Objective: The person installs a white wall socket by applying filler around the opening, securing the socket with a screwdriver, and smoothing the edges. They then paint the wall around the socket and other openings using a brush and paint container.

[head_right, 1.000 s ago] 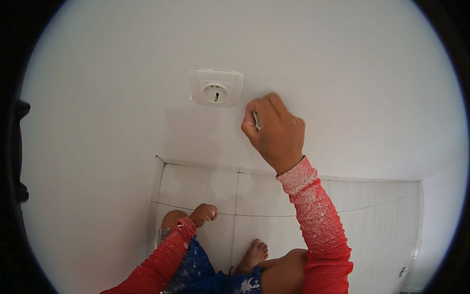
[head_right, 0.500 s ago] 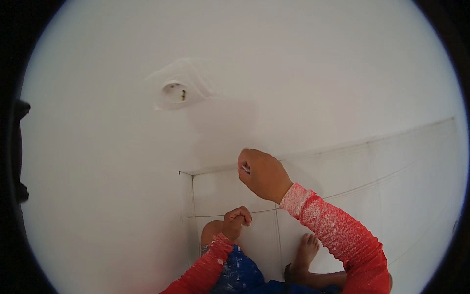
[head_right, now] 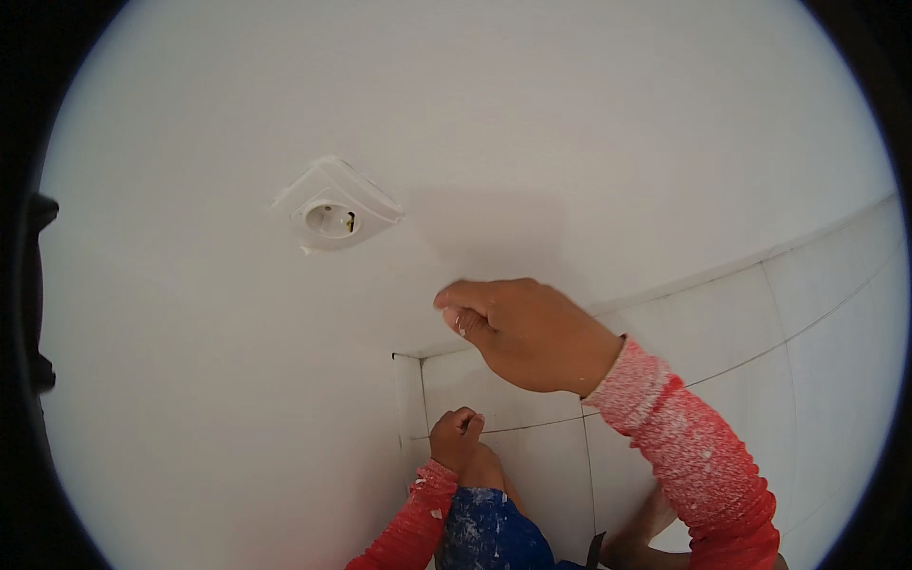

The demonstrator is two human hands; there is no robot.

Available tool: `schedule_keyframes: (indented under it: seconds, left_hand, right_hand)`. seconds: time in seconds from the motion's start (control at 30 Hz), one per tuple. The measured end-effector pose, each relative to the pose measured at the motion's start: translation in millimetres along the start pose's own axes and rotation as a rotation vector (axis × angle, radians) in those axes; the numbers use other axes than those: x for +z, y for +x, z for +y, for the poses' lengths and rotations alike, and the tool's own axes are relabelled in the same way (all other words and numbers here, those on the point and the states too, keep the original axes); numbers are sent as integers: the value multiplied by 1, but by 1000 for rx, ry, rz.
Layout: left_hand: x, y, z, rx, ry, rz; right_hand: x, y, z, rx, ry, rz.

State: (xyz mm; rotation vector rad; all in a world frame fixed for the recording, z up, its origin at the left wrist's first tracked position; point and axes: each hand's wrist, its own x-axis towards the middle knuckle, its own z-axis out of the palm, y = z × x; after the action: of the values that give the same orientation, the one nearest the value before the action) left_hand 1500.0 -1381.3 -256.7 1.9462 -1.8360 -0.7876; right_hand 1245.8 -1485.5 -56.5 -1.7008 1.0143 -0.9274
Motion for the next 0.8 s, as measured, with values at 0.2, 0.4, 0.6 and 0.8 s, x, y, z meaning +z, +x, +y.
schedule_keyframes:
  seconds: [0.2,0.4,0.6,0.8]
  left_hand:
    - [32,7,-5,120,389,-286]
    - [40,3,-3,302,472,-290]
    - [49,0,-7,418,271,-286]
    - [50,7,-8,371,240,-331]
  right_hand:
    - [-49,-3,-54,-121,-176,132]
    - [-65,36,-90,-786,-778,524]
    - [-54,51,-90,-718,-796,582]
    - [-45,56,-85,-718,-840,660]
